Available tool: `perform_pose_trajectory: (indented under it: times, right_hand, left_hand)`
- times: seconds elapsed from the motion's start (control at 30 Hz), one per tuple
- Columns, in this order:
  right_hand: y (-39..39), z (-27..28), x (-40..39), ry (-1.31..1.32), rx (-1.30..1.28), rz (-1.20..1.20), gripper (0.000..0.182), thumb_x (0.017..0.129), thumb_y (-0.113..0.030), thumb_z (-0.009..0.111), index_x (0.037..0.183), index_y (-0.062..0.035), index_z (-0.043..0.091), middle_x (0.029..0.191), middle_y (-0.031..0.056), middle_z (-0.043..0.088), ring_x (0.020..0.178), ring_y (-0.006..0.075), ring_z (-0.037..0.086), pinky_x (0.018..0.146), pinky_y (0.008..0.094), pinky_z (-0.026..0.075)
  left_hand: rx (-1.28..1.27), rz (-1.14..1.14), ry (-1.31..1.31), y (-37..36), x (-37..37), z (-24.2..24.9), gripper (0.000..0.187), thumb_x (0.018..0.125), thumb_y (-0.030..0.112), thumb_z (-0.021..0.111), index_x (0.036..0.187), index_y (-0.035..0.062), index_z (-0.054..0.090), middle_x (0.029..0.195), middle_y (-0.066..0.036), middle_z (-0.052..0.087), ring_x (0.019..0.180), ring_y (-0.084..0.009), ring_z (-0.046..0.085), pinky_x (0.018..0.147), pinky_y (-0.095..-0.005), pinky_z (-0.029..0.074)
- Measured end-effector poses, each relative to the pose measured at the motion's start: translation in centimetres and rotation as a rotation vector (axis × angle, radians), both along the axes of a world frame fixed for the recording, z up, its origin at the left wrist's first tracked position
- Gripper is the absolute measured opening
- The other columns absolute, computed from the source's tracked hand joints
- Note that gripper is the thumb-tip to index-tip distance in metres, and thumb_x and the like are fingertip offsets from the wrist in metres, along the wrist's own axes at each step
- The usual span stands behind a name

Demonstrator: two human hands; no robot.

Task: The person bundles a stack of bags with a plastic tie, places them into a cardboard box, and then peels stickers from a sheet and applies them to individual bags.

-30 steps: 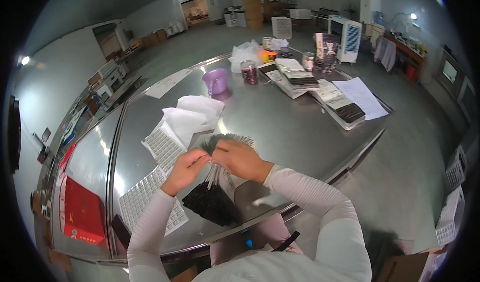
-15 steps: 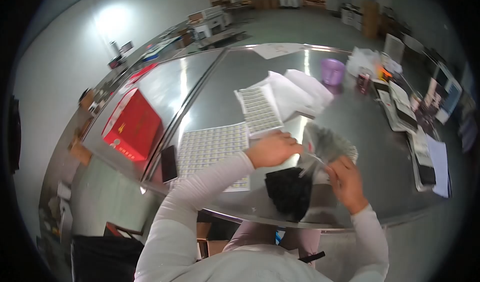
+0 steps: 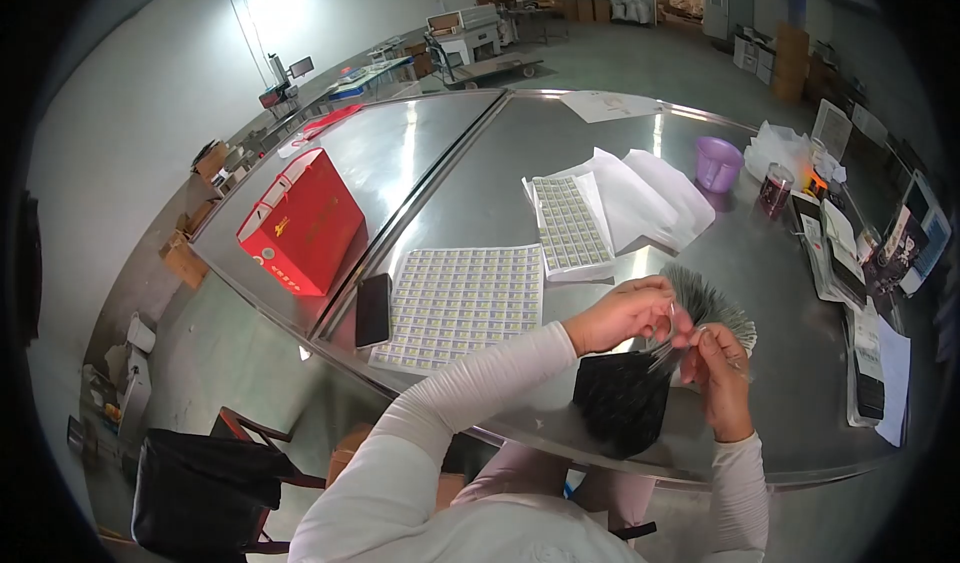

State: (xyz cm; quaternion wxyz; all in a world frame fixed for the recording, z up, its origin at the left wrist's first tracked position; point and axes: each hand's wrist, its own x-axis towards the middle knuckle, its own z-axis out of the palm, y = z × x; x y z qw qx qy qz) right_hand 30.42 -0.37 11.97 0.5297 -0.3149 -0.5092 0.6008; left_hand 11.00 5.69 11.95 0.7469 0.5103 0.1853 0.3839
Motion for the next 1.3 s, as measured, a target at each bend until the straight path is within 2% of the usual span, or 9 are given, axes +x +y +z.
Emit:
perform_pose_trajectory:
  times: [0.1, 0.23, 0.33, 0.57, 0.73, 0.93, 1.13, 1.27, 1.3]
  right_hand:
    - [0.4, 0.5, 0.1, -0.150, 0.014, -0.025, 0.021, 0.098, -0.024, 0.053, 0.088, -0.0053, 0.057, 0.081, 0.0031, 0.061, 0.056, 0.0061, 0.046, 0.051, 0.0195, 0.038]
    - [0.4, 0.4, 0.3, -0.192, 0.058, -0.035, 0.021, 0.097, -0.024, 0.053, 0.086, -0.0069, 0.056, 0.076, -0.0001, 0.057, 0.056, 0.0035, 0.042, 0.050, 0.0175, 0.032]
    - [-0.4, 0.8, 0.3, -0.259, 0.064, -0.066, 0.021, 0.097, -0.024, 0.054, 0.083, -0.0080, 0.055, 0.075, -0.0019, 0.055, 0.059, 0.0023, 0.041, 0.051, 0.0166, 0.030]
    - [-0.2, 0.5, 0.2, -0.231, 0.070, -0.121, 0.019, 0.096, -0.021, 0.055, 0.083, -0.0074, 0.057, 0.075, -0.0039, 0.054, 0.062, 0.0024, 0.041, 0.055, 0.0176, 0.031]
    - [0.2, 0.0, 0.3, -0.299, 0.096, -0.162, 0.008, 0.089, -0.008, 0.062, 0.094, -0.0023, 0.061, 0.079, -0.0016, 0.057, 0.069, 0.0047, 0.049, 0.063, 0.0188, 0.040]
    - [0.2, 0.0, -0.7, -0.538, 0.446, -0.225, 0.014, 0.086, 0.001, 0.063, 0.099, 0.0015, 0.062, 0.083, 0.0022, 0.059, 0.074, 0.0079, 0.052, 0.067, 0.0224, 0.044]
    - [0.0, 0.9, -1.2, -0.680, 0.655, -0.338, 0.005, 0.087, 0.000, 0.061, 0.093, 0.0011, 0.062, 0.079, 0.0069, 0.057, 0.070, 0.0143, 0.054, 0.066, 0.0247, 0.044]
    - [0.0, 0.7, -0.8, -0.681, 0.591, -0.326, 0.005, 0.087, 0.001, 0.062, 0.092, 0.0007, 0.063, 0.082, 0.0085, 0.062, 0.072, 0.0165, 0.059, 0.067, 0.0263, 0.046]
    - [0.0, 0.4, -0.6, -0.673, 0.581, -0.335, 0.005, 0.086, 0.001, 0.062, 0.092, 0.0006, 0.063, 0.082, 0.0085, 0.063, 0.073, 0.0167, 0.060, 0.067, 0.0267, 0.047]
  left_hand:
    - [0.151, -0.034, 0.078, 0.8, 0.8, -0.5, 0.017, 0.095, 0.020, 0.050, 0.085, 0.0068, 0.047, 0.068, -0.001, 0.050, 0.067, -0.0119, 0.053, 0.059, -0.0259, 0.040]
    - [0.881, 0.111, 0.396, 0.7, 0.9, 0.7, 0.020, 0.098, 0.020, 0.050, 0.087, 0.0031, 0.049, 0.072, -0.005, 0.050, 0.069, -0.0154, 0.052, 0.065, -0.0307, 0.044]
    - [0.970, 0.086, 0.586, 0.8, 0.3, 1.9, 0.020, 0.098, 0.019, 0.048, 0.088, 0.0024, 0.050, 0.074, -0.005, 0.049, 0.070, -0.0137, 0.049, 0.066, -0.0297, 0.043]
    - [0.804, 0.137, 0.402, 1.1, 0.2, -1.9, 0.017, 0.098, 0.017, 0.049, 0.088, 0.0029, 0.051, 0.073, -0.005, 0.050, 0.066, -0.0132, 0.046, 0.063, -0.0288, 0.042]
    - [0.900, 0.097, 0.561, -1.1, -0.7, 0.6, 0.018, 0.097, 0.016, 0.050, 0.086, 0.0026, 0.051, 0.075, -0.005, 0.055, 0.065, -0.0131, 0.049, 0.062, -0.0291, 0.042]
    - [0.706, 0.029, 0.287, -2.6, 0.7, 3.4, 0.013, 0.094, 0.013, 0.055, 0.086, 0.0037, 0.055, 0.083, -0.006, 0.059, 0.076, -0.0176, 0.057, 0.067, -0.0302, 0.045]
    - [1.058, 0.284, 0.175, -0.1, 2.2, 2.4, 0.011, 0.092, 0.014, 0.059, 0.094, 0.0035, 0.058, 0.099, -0.009, 0.059, 0.100, -0.0216, 0.054, 0.081, -0.0331, 0.044]
    - [0.796, 0.201, 0.358, 0.4, 1.2, 1.2, 0.020, 0.092, 0.014, 0.057, 0.110, 0.0049, 0.060, 0.101, -0.012, 0.059, 0.093, -0.0256, 0.058, 0.079, -0.0348, 0.046]
    - [1.015, 0.266, 0.405, 0.9, 1.1, 0.4, 0.025, 0.092, 0.013, 0.055, 0.115, 0.0052, 0.059, 0.099, -0.013, 0.059, 0.088, -0.0286, 0.059, 0.077, -0.0368, 0.047]
